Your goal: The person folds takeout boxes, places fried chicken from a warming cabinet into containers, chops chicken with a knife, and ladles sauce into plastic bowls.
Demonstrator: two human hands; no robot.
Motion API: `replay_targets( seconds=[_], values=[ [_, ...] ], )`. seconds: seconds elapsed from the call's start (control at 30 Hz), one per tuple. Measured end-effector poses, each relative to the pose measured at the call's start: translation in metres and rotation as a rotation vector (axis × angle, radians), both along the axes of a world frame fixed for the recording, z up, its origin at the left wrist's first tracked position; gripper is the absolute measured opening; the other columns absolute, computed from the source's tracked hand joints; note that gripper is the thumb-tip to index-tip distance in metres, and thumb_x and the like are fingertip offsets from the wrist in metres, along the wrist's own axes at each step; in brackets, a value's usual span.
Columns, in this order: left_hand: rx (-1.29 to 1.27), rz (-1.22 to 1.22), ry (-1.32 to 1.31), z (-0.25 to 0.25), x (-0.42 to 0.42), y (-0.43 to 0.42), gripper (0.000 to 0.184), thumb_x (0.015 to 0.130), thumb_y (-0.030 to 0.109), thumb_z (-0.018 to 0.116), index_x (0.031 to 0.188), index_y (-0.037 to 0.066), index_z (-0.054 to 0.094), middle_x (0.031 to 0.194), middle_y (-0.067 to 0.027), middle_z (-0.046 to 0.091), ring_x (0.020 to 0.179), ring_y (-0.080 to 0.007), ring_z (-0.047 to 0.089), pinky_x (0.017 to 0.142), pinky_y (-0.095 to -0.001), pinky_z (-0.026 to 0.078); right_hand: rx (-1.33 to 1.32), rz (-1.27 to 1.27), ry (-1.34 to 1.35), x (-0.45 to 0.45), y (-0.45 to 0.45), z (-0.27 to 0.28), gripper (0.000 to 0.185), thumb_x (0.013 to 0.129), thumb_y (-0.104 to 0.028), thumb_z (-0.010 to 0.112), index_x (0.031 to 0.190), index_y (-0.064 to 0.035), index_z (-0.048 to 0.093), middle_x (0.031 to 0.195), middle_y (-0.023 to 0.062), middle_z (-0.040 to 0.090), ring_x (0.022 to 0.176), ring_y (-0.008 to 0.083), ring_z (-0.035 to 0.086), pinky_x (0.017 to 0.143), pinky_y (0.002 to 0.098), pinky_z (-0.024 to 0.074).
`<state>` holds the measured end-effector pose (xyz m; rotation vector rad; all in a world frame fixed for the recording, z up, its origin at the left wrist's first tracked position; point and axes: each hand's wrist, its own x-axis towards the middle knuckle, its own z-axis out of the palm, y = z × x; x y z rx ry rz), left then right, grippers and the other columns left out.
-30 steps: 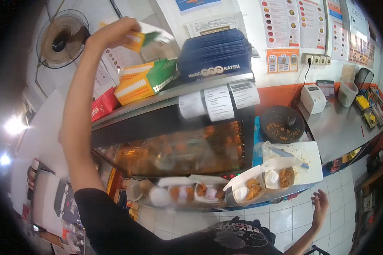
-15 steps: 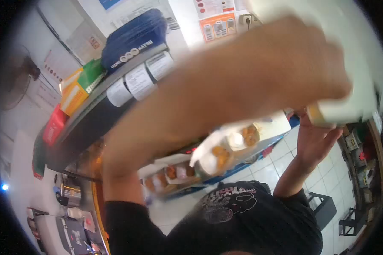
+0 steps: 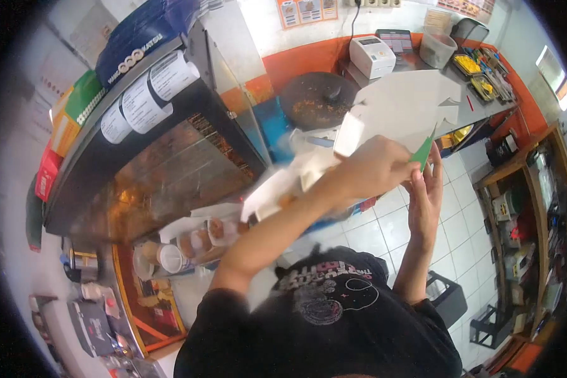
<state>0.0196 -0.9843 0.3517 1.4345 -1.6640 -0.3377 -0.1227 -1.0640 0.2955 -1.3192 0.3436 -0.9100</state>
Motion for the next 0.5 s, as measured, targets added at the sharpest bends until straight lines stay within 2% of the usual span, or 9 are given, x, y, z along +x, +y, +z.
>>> replay_targets(
  seconds=[0.07,0.1,0.2,0.23,0.27,0.37,0.4,0.47,0.5],
  values=[
    [0.107,0.018,0.362,-0.012,0.008,-0.001,0.016,0.09,0.01,0.066,0.098,-0.003,0.071,0.086,-0.0114,0.071,0.078,-0.0192,0.068,0.075,-0.0321,0.055,0.025,0.011,0.023,0.013,-0.001,0.004,0.076,0.094,-0.024,0.063,0.153,-0.0044,0.02,0.139,0.0228,0.047,0.126,0.026,0.05,0.102,0.0392,0.0437],
    [0.168,0.029,0.407,-0.016,0.014,0.001,0.027,0.086,0.004,0.068,0.112,-0.001,0.068,0.096,-0.0091,0.073,0.089,-0.0153,0.068,0.087,-0.0329,0.056,0.0,-0.004,0.035,0.021,-0.004,0.001,0.074,0.094,-0.022,0.062,0.152,-0.0039,0.02,0.138,0.0224,0.047,0.125,0.0256,0.05,0.102,0.0383,0.0423],
    [0.124,0.101,0.387,-0.002,0.025,0.014,0.032,0.086,0.004,0.068,0.117,-0.001,0.065,0.096,-0.0127,0.071,0.087,-0.0155,0.068,0.085,-0.0356,0.057,-0.012,0.031,0.052,0.043,-0.008,-0.005,0.072,0.096,-0.02,0.06,0.152,-0.0031,0.019,0.136,0.0214,0.048,0.123,0.0248,0.05,0.103,0.0367,0.0401],
    [0.149,0.114,0.282,-0.007,0.029,0.014,0.032,0.088,0.007,0.065,0.119,-0.001,0.061,0.101,-0.0173,0.069,0.092,-0.0231,0.068,0.086,-0.0385,0.056,-0.004,0.059,0.04,0.049,-0.008,-0.006,0.071,0.097,-0.019,0.059,0.152,-0.0028,0.019,0.135,0.0208,0.049,0.122,0.0244,0.051,0.104,0.036,0.0392],
    [0.148,0.132,0.292,-0.012,0.028,0.017,0.032,0.088,0.007,0.065,0.119,-0.001,0.061,0.101,-0.0173,0.069,0.092,-0.0231,0.068,0.086,-0.0385,0.056,-0.004,0.078,0.049,0.054,-0.005,-0.007,0.071,0.097,-0.019,0.059,0.152,-0.0028,0.019,0.135,0.0208,0.049,0.122,0.0244,0.051,0.104,0.036,0.0392],
    [0.139,0.158,0.054,-0.023,0.025,0.03,0.022,0.09,0.01,0.057,0.108,-0.002,0.059,0.106,-0.0226,0.064,0.098,-0.0413,0.062,0.086,-0.0428,0.05,0.021,0.068,0.121,0.067,0.006,-0.008,0.072,0.097,-0.021,0.059,0.152,-0.0019,0.017,0.132,0.0195,0.051,0.118,0.0232,0.052,0.101,0.0355,0.0404],
    [0.015,0.146,0.046,-0.03,0.027,0.032,0.026,0.085,0.01,0.062,0.11,-0.001,0.059,0.104,-0.0234,0.064,0.095,-0.0401,0.062,0.084,-0.0434,0.05,0.02,0.099,0.11,0.072,0.004,-0.013,0.071,0.098,-0.021,0.059,0.152,-0.0015,0.017,0.132,0.0184,0.051,0.117,0.0219,0.052,0.099,0.0337,0.0416],
    [0.092,0.271,-0.041,-0.031,0.027,0.038,0.032,0.081,0.01,0.065,0.11,-0.002,0.059,0.101,-0.0233,0.064,0.091,-0.0387,0.063,0.081,-0.0446,0.05,0.199,0.19,0.027,0.077,0.007,-0.015,0.07,0.098,-0.02,0.057,0.152,-0.0006,0.017,0.132,0.0168,0.051,0.117,0.0207,0.051,0.098,0.0318,0.0424],
    [-0.01,0.345,-0.13,-0.031,0.022,0.044,0.038,0.079,0.01,0.067,0.114,-0.003,0.058,0.098,-0.0217,0.064,0.088,-0.0378,0.063,0.079,-0.0452,0.05,0.151,0.185,0.019,0.076,0.008,-0.02,0.071,0.098,-0.023,0.057,0.152,-0.0004,0.017,0.131,0.0157,0.051,0.119,0.0217,0.051,0.099,0.0326,0.042]
  ],
)
